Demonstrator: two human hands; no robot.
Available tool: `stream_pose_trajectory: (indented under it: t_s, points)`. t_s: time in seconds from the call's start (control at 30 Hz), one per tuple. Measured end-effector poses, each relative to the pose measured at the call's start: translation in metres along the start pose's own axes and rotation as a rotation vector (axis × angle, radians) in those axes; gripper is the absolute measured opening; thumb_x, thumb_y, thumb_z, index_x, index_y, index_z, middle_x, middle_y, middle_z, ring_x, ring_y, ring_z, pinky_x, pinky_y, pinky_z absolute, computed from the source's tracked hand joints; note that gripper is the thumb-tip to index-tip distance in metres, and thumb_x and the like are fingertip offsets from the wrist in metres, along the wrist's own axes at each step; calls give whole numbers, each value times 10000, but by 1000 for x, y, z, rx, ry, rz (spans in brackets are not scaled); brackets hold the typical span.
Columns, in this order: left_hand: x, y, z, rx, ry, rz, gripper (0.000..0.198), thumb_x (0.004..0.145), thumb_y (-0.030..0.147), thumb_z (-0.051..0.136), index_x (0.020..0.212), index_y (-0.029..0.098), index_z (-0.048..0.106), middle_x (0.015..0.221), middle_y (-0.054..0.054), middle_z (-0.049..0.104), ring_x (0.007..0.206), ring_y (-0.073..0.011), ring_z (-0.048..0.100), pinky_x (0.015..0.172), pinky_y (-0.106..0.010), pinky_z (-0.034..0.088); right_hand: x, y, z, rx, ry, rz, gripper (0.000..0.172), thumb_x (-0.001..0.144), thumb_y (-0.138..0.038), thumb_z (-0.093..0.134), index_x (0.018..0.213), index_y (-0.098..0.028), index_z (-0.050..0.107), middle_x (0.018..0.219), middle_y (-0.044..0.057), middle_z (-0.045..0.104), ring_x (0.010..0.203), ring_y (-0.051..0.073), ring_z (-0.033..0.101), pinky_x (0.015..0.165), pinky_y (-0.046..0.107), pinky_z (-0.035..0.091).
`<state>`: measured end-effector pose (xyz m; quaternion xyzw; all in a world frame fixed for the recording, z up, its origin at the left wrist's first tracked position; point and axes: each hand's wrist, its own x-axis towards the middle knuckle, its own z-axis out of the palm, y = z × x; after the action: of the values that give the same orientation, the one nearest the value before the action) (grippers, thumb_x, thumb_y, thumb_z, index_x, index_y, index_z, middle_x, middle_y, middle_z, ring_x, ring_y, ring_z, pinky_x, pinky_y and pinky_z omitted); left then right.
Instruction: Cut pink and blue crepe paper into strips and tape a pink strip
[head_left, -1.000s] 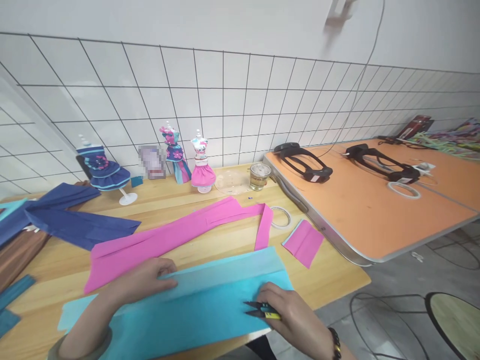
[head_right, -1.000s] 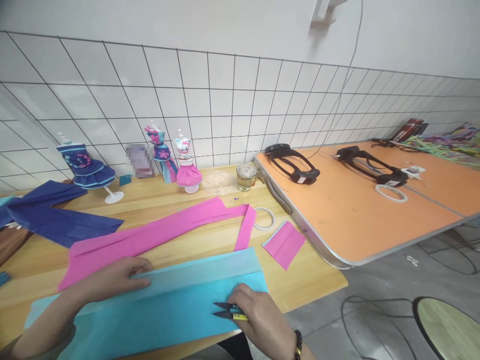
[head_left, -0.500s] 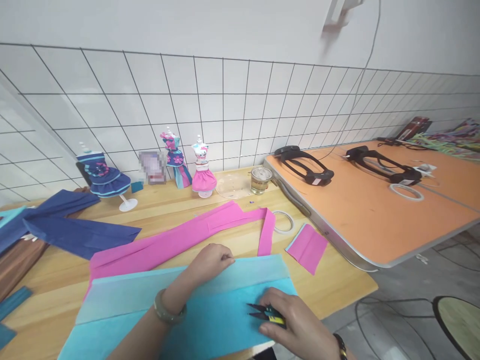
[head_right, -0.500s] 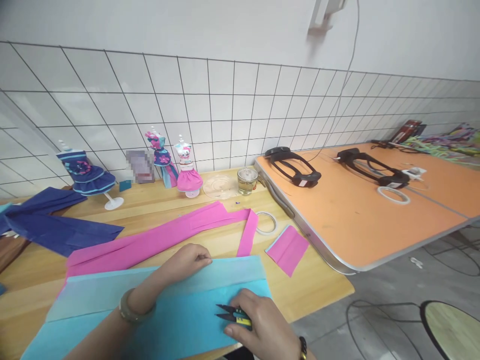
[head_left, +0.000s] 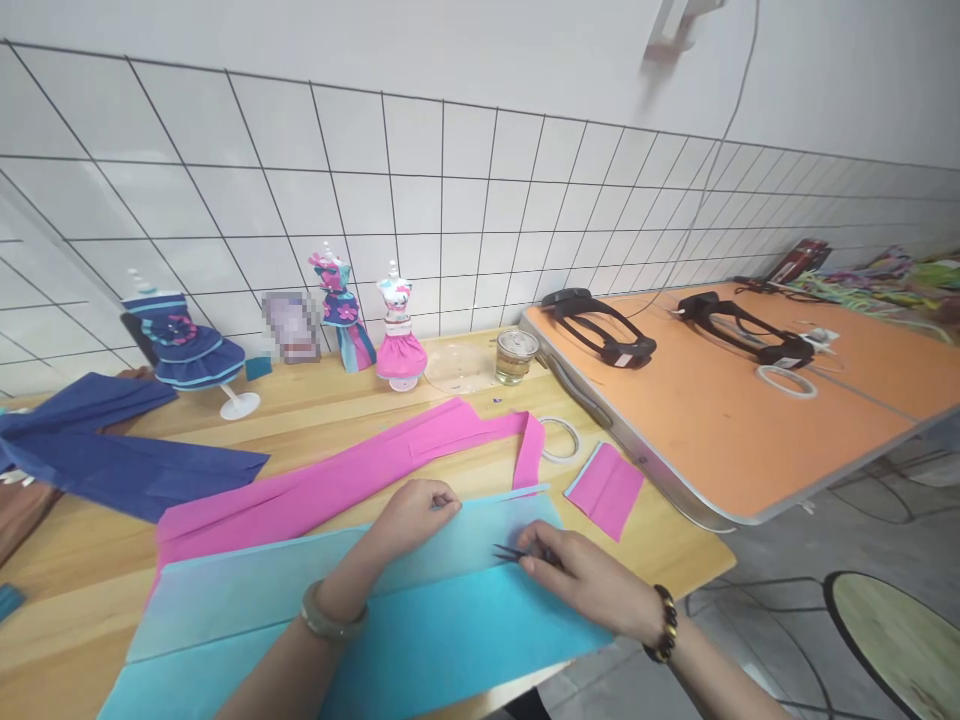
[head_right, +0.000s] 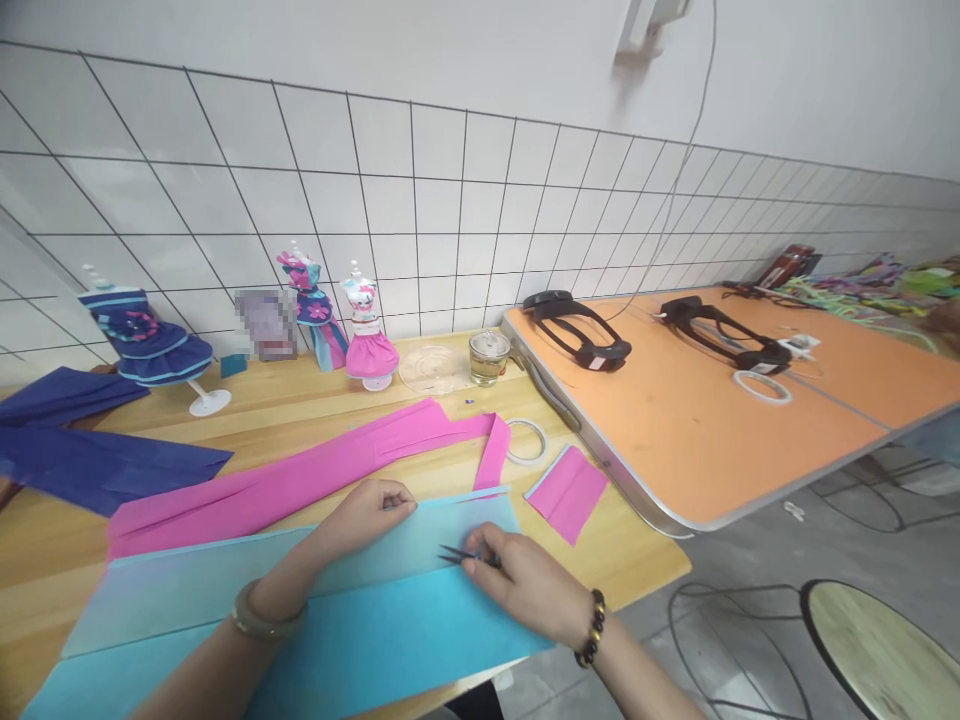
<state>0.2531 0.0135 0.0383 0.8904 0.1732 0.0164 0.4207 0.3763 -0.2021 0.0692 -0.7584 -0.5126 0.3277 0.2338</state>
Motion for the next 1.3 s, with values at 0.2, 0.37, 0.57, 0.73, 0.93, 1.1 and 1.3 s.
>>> stream_pose_trajectory:
  t_s: [0.2, 0.37, 0.57, 0.73, 0.93, 1.1, 1.3]
  points:
    - [1, -2, 2, -8, 17, -17, 230, 742, 297, 457, 713, 178, 651, 743, -20, 665, 697, -154, 567, 599, -231, 371, 25, 3, -19, -182, 105, -24, 261, 862, -432, 451, 915, -206, 569, 848, 30, 632, 749, 173, 572, 636, 256, 394]
    - [1, -1, 3, -13, 37, -38, 222, 744, 311, 460, 714, 181, 637, 744, -21, 647, 686, -151, 545, 572, -228, 350, 35, 10, -24, -290, 88, -95, 337, 862, -483, 438, 1027, -243, 607, 970, 38, 658, 863, 203, 599, 713, 271, 417]
    - [-1, -1, 2, -37, 21, -22, 219, 744, 315, 464, 721, 184, 638, 713, -10, 626, 656, -136, 525, 556, -217, 342, 44, 10, -25, -344, 100, -122, 363, 862, -511, 417, 975, -236, 625, 926, 44, 659, 813, 188, 605, 677, 255, 407]
    - [-1, -4, 2, -68, 2, -7, 224, 748, 317, 459, 735, 183, 637, 698, -5, 613, 642, -129, 516, 558, -215, 348, 54, 5, -23, -347, 88, -84, 303, 830, -496, 480, 861, -210, 573, 763, 26, 645, 688, 172, 587, 567, 233, 343]
    - [0, -6, 2, -127, -32, -7, 219, 742, 325, 475, 731, 178, 637, 662, 3, 594, 623, -125, 514, 561, -216, 358, 65, 4, -19, -332, 43, -146, 320, 814, -524, 490, 842, -207, 516, 709, 5, 603, 628, 150, 547, 541, 222, 303]
    - [-1, -10, 0, -212, -80, -15, 228, 741, 340, 492, 765, 162, 632, 665, 1, 584, 623, -122, 516, 559, -218, 372, 70, 6, -18, -305, 33, -173, 329, 813, -533, 488, 831, -204, 498, 715, -1, 595, 626, 139, 537, 542, 216, 307]
    - [-3, -13, -8, -347, -130, -2, 227, 732, 302, 529, 882, 145, 596, 673, 14, 536, 607, -99, 475, 566, -217, 377, 70, -1, -18, -294, 25, -180, 304, 824, -509, 485, 843, -206, 504, 722, -6, 600, 627, 132, 541, 541, 214, 316]
